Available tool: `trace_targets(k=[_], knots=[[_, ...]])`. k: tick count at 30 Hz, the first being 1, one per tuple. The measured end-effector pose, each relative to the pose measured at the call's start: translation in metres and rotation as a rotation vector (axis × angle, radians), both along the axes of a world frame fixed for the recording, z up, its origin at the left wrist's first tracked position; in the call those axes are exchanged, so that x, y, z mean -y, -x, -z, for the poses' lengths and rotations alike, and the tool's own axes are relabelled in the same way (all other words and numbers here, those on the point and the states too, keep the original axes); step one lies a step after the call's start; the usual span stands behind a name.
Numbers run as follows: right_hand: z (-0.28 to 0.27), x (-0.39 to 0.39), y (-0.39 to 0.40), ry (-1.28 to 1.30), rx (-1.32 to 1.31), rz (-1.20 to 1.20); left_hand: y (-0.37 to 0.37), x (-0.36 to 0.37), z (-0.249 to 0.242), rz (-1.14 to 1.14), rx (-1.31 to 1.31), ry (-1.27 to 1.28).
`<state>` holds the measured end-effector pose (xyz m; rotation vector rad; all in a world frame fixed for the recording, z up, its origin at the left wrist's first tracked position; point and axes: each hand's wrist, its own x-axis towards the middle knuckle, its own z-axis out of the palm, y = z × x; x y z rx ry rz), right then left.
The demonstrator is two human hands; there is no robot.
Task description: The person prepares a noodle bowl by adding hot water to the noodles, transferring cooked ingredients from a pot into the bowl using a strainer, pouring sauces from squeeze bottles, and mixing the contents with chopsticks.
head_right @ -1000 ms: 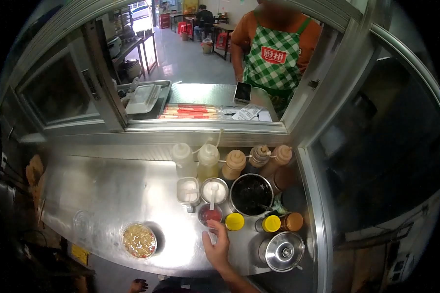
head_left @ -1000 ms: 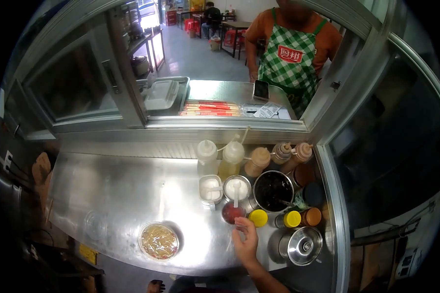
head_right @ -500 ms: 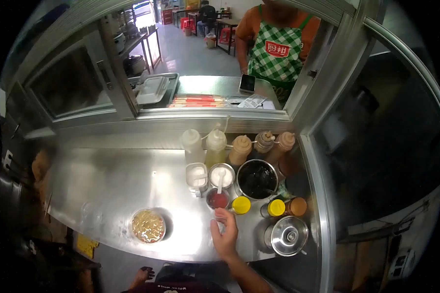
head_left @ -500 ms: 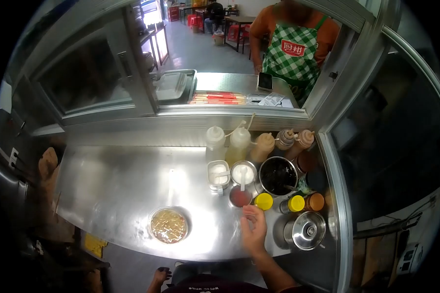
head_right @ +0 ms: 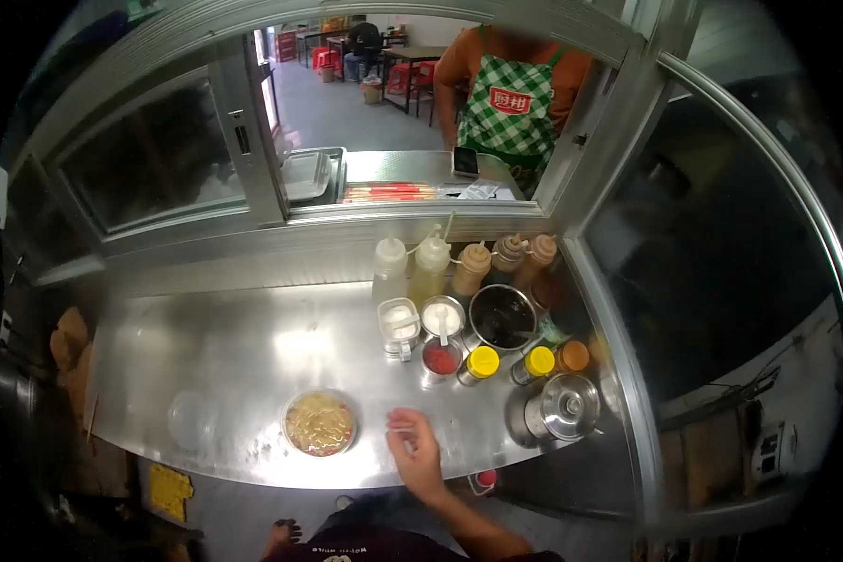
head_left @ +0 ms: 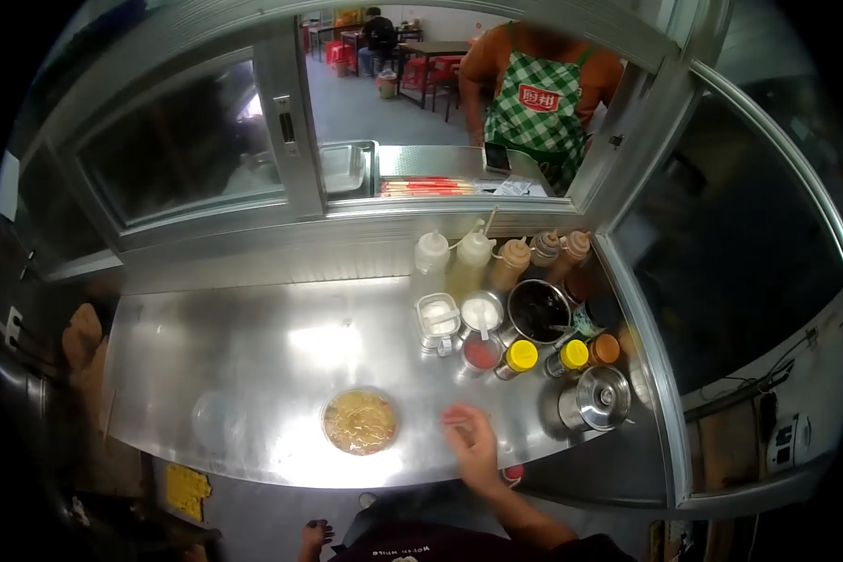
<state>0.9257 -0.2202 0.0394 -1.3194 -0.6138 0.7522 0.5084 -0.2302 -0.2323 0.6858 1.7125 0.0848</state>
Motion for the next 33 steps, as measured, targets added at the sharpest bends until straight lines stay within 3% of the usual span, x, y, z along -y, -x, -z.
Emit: trace_targets(k=[2,5,7,8,10,11,12,13,14,15,16,20,23,24,27,33], knots=[[0.017,-0.006,0.019,0.024,-0.075,-0.096,0.030,0.014,0.005,-0.085,-0.053,0.048],[0.028,-0.015,0.024,0.125,-0.188,-0.279,0.062,0.047,0.024,-0.059,0.152,0.023],[0.027,-0.007,0.019,0.162,-0.270,-0.441,0.061,0.061,0.040,-0.036,0.139,-0.029],[0.026,-0.009,0.015,0.156,-0.256,-0.405,0.064,0.054,0.052,0.127,0.115,-0.102],[0.018,0.010,0.010,0.288,-0.319,-0.684,0.065,0.151,0.072,0.944,-0.213,-0.555],[0.020,0.005,-0.005,0.255,-0.269,-0.711,0.049,0.177,0.082,1.024,-0.303,-0.702],[0.009,-0.001,-0.022,0.222,-0.150,-0.727,0.020,0.174,0.084,0.918,-0.419,-0.397],[-0.003,0.000,-0.034,0.207,-0.133,-0.714,-0.006,0.180,0.074,0.111,-0.339,-0.165],[-0.004,-0.003,-0.046,0.182,-0.065,-0.660,-0.049,0.127,0.007,-0.296,-0.271,-0.124],[-0.003,-0.006,-0.055,0.131,-0.043,-0.613,-0.028,0.133,0.050,-0.286,-0.370,-0.195],[-0.004,-0.011,-0.065,0.069,-0.034,-0.614,-0.027,0.135,0.045,-0.393,-0.408,-0.250],[-0.005,-0.025,-0.078,0.021,0.091,-0.571,0.022,0.073,-0.035,-0.800,-0.635,-0.820],[-0.021,-0.043,-0.034,-0.009,0.114,-0.571,0.098,0.006,-0.117,-0.691,-0.808,-0.874],[-0.023,-0.047,-0.020,-0.043,0.132,-0.574,0.113,-0.029,-0.152,-0.597,-0.869,-1.049],[-0.027,-0.057,0.018,-0.021,0.188,-0.557,0.176,-0.129,-0.195,-0.321,-0.929,-1.103],[-0.027,-0.097,0.143,0.186,0.191,-0.612,0.298,-0.311,-0.175,0.012,-1.028,-0.936]])
